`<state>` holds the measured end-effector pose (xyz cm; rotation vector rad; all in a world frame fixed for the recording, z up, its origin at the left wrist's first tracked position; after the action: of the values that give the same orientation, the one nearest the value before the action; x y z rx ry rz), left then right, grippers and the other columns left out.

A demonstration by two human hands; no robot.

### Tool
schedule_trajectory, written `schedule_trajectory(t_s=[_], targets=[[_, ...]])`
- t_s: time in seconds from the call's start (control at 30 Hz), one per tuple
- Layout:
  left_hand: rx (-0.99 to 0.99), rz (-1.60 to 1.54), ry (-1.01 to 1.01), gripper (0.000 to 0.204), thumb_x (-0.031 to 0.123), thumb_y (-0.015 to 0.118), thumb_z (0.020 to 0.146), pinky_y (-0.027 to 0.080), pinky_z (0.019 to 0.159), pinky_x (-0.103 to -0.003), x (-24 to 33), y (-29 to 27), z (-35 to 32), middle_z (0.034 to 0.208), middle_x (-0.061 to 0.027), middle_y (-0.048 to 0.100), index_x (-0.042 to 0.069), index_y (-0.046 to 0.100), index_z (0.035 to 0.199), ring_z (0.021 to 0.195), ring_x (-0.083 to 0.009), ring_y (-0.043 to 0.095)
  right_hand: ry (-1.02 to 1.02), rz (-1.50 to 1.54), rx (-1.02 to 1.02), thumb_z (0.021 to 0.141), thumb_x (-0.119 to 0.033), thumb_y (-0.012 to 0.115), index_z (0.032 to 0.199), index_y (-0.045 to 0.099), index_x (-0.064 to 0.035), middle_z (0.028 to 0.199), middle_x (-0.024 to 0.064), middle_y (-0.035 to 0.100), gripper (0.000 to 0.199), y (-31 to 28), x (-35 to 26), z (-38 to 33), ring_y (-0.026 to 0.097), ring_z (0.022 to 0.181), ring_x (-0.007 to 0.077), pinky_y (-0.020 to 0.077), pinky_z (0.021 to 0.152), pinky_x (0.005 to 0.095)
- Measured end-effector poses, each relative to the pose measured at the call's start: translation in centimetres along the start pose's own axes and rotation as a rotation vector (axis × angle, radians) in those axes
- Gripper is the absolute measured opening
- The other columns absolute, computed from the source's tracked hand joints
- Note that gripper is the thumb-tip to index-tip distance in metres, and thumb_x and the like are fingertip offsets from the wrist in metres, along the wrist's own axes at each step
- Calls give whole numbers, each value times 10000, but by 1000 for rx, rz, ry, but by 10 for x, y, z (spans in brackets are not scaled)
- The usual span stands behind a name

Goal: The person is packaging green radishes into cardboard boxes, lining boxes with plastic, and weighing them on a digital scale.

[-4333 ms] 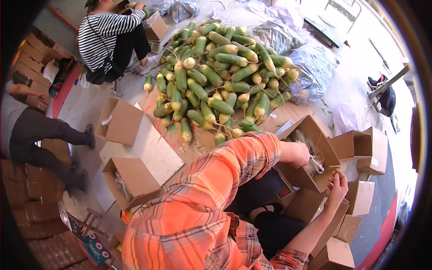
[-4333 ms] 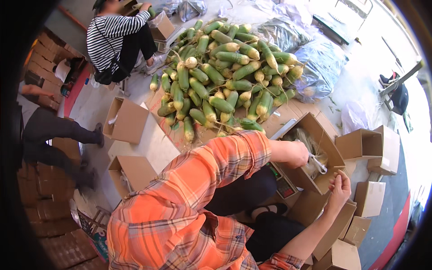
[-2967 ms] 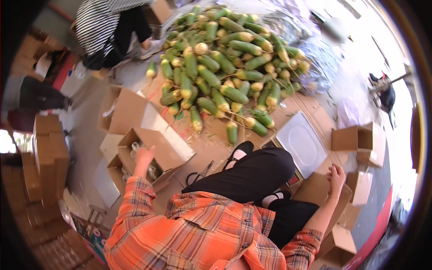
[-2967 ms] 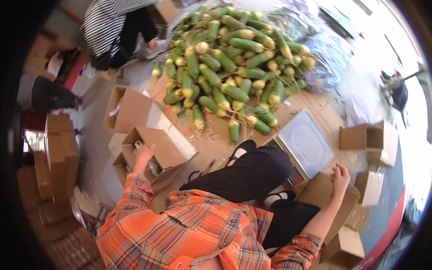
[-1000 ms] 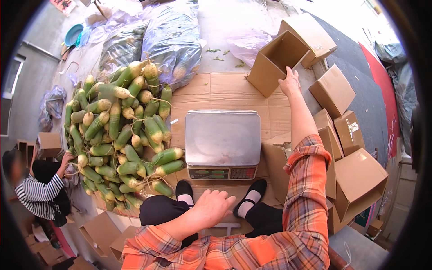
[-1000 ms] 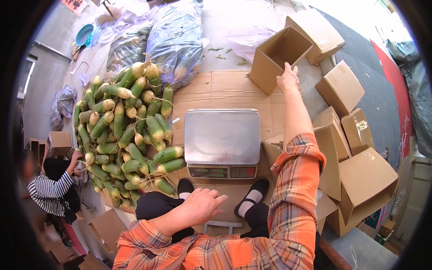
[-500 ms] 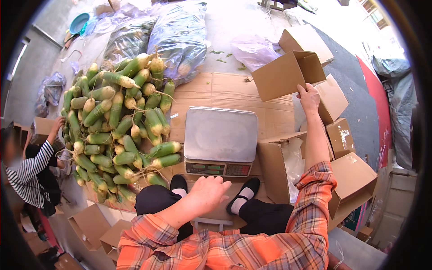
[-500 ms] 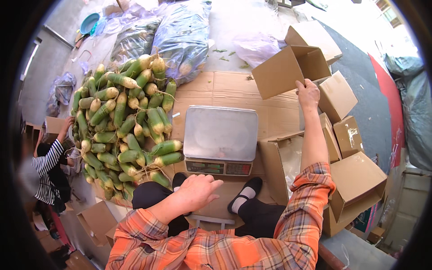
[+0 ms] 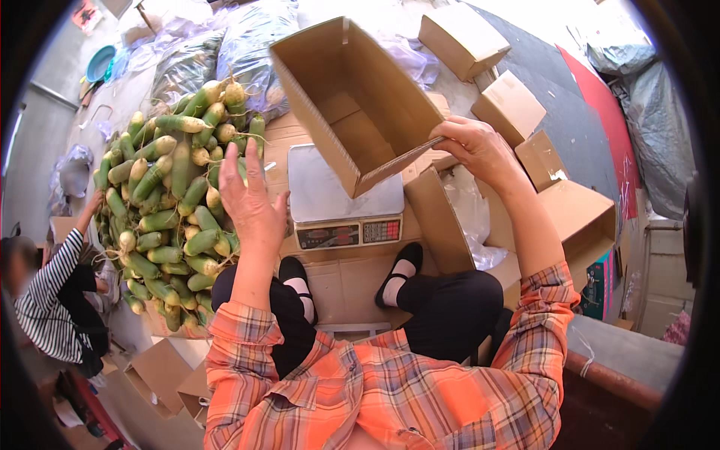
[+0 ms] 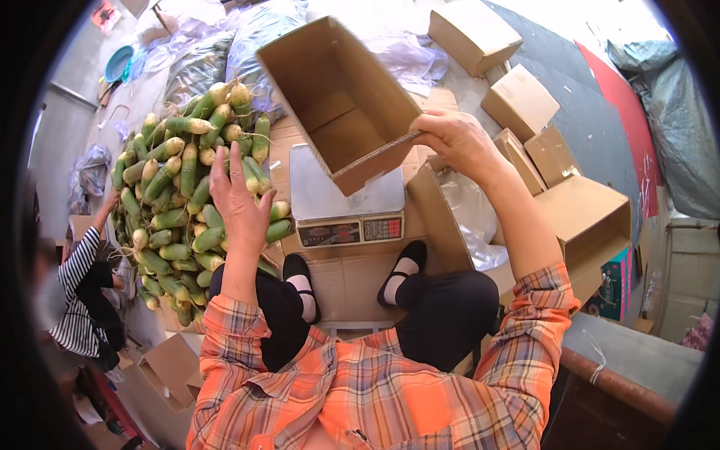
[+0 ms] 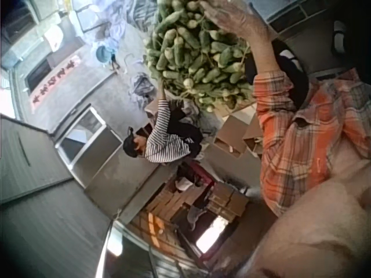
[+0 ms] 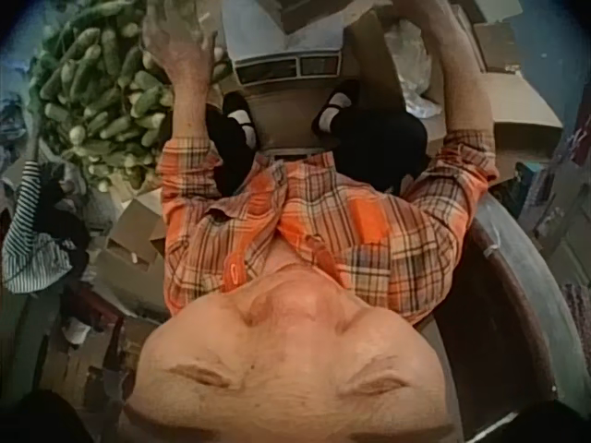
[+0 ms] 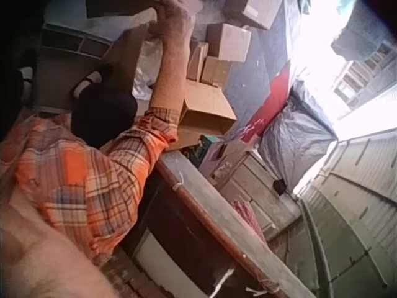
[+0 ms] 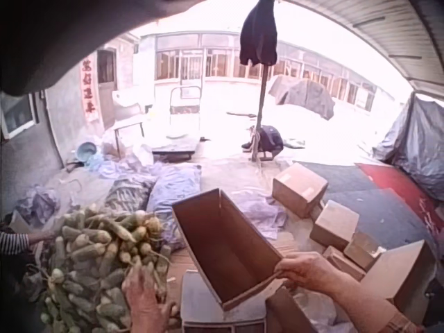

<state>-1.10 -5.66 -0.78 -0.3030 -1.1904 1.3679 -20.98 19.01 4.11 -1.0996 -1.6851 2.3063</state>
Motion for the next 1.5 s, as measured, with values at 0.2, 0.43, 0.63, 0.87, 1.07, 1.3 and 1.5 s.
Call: schedule_trajectory(t_s=[0.2,0.43,0.63,0.87,1.07,1.3,1.5], targets=[[-243,93,301,354,24,731,598,241,1072,-474,21,2,-7,946,-27,592,121,635,924,1049,-250,530,-204,-69,-171,817,-158,592,892,580,-113,863,51,604,88,31,-14,-17,593,826,277,474,689,377],[-330,-159,366,147,53,697,634,438,762,-390,45,27,-19,745,-55,516,64,587,730,750,-251,526,152,125,314,840,-81,590,1037,623,-106,921,64,649,201,13,36,-61,628,788,148,503,693,275],[-270,-136,297,107,36,669,702,436,603,-347,55,45,-12,762,-63,511,46,575,752,728,-245,526,744,-44,8,730,-216,713,1084,615,-113,989,110,652,382,59,174,-181,613,935,264,482,816,366],[-276,-63,296,127,83,679,702,456,626,-355,61,80,-14,772,-56,516,65,559,738,772,-245,537,1097,-254,-329,653,-243,790,1137,572,-129,1161,127,585,544,145,185,-277,542,1100,290,398,940,432],[-363,-24,335,131,87,671,720,447,640,-368,71,104,-19,771,-85,515,36,556,757,774,-272,548,1072,-311,-308,730,-278,703,954,665,-97,929,154,652,291,155,206,-286,608,953,307,450,840,415],[-423,-91,294,134,114,687,718,466,691,-378,69,108,-23,796,-79,532,68,620,826,809,-273,552,1099,64,-178,839,-345,580,903,677,-51,903,197,648,315,112,203,-281,608,884,362,462,792,421],[-430,-186,283,267,131,686,743,457,752,-369,76,99,-27,864,-110,557,47,640,993,841,-283,548,1042,293,-69,901,-313,482,1062,629,-25,960,187,657,361,86,199,-298,618,941,285,445,843,371]])
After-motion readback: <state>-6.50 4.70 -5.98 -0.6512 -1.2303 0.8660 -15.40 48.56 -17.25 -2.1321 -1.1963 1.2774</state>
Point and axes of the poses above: each hand's wrist, its own z-axis towards the middle knuckle, its own y-axis out of the palm, x = y × z, the point moved 4 cm from there along z, towards the middle knuckle
